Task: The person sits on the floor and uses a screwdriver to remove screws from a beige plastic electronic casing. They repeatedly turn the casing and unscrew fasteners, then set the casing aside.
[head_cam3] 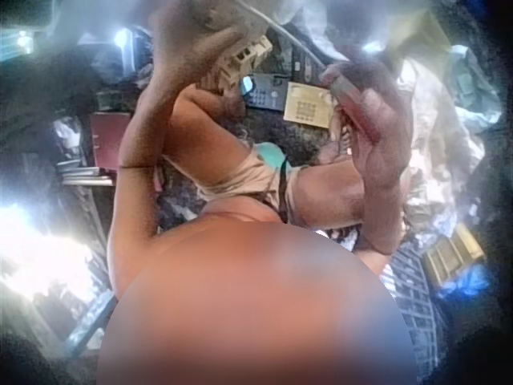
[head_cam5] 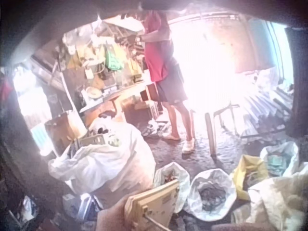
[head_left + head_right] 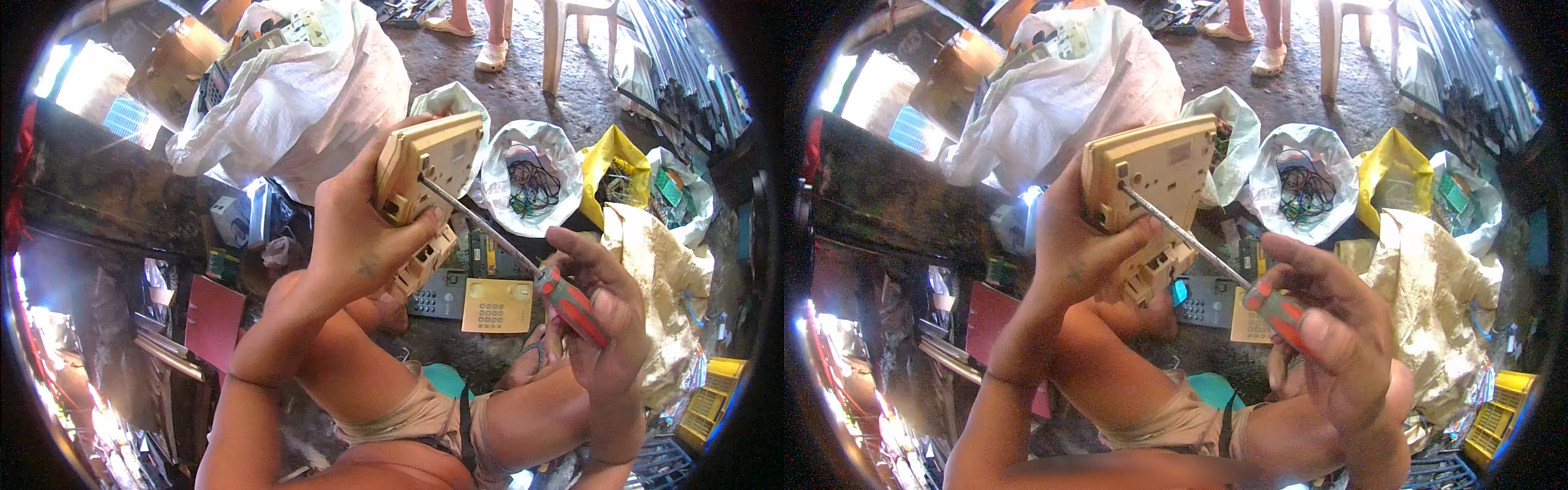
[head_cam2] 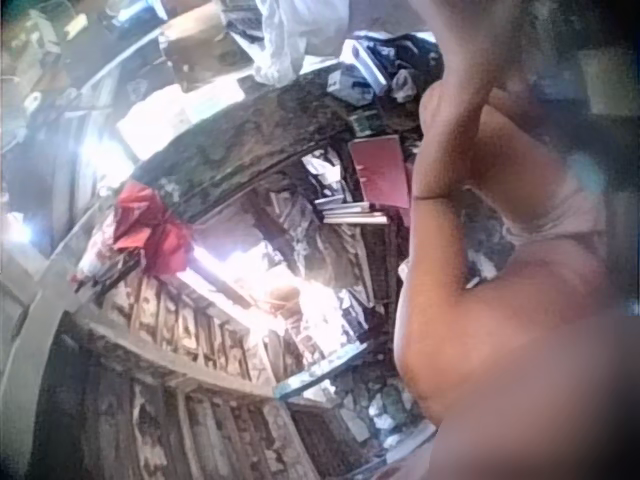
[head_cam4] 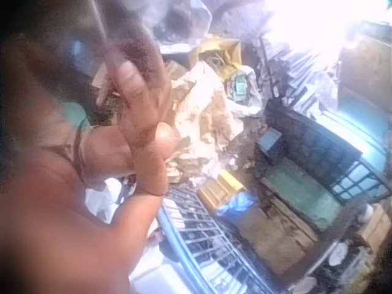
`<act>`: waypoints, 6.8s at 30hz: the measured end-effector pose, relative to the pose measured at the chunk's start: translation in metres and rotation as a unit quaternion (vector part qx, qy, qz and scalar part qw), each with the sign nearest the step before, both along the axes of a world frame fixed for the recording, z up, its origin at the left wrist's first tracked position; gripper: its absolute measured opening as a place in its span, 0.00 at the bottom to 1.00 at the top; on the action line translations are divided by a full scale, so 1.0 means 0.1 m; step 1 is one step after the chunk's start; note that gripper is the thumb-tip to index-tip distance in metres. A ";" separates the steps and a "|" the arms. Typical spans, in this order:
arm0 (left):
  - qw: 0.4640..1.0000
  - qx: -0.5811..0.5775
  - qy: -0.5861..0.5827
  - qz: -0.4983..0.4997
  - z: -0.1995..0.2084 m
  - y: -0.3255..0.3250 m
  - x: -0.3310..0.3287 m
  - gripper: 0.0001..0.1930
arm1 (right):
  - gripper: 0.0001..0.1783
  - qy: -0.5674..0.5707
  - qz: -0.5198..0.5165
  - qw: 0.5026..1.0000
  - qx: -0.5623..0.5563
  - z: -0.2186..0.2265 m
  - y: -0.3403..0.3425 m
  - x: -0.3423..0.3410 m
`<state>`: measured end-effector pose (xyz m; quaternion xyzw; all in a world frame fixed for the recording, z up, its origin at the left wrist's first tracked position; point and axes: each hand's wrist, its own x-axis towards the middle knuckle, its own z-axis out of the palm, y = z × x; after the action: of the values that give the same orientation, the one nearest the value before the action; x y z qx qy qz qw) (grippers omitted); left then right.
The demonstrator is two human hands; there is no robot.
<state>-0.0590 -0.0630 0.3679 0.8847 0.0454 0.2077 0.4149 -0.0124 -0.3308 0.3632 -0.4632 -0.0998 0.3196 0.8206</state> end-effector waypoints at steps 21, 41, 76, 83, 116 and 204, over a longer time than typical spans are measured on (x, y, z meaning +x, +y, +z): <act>0.999 0.025 0.025 -0.006 0.01 -0.09 0.05 0.38 | 0.36 -0.718 -0.085 0.545 -0.424 0.03 -0.15 -0.15; 0.996 0.073 0.050 0.019 0.03 -0.09 0.02 0.39 | 0.28 -0.238 0.037 0.944 -0.228 -0.03 -0.15 -0.02; 0.998 0.045 0.045 0.013 0.04 -0.15 0.08 0.41 | 0.19 -0.608 -0.128 0.673 -0.401 -0.16 -0.03 0.06; 0.985 0.079 0.150 -0.004 -0.06 -0.29 0.09 0.38 | 0.15 -0.572 -0.013 0.668 -0.476 -0.13 0.04 -0.01; 0.986 -0.022 0.124 -0.111 -0.15 -0.53 0.09 0.39 | 0.12 -0.408 -0.149 0.856 -0.280 -0.26 0.21 0.15; 0.970 -0.218 0.100 -0.029 -0.08 0.00 0.14 0.28 | 0.22 -0.464 -0.054 0.818 -0.336 -0.14 0.06 -0.02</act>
<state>-0.0448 -0.0635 0.3599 0.7901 0.1056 0.0910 0.5969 -0.0149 -0.3252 0.3489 -0.8084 -0.3295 0.0360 0.4863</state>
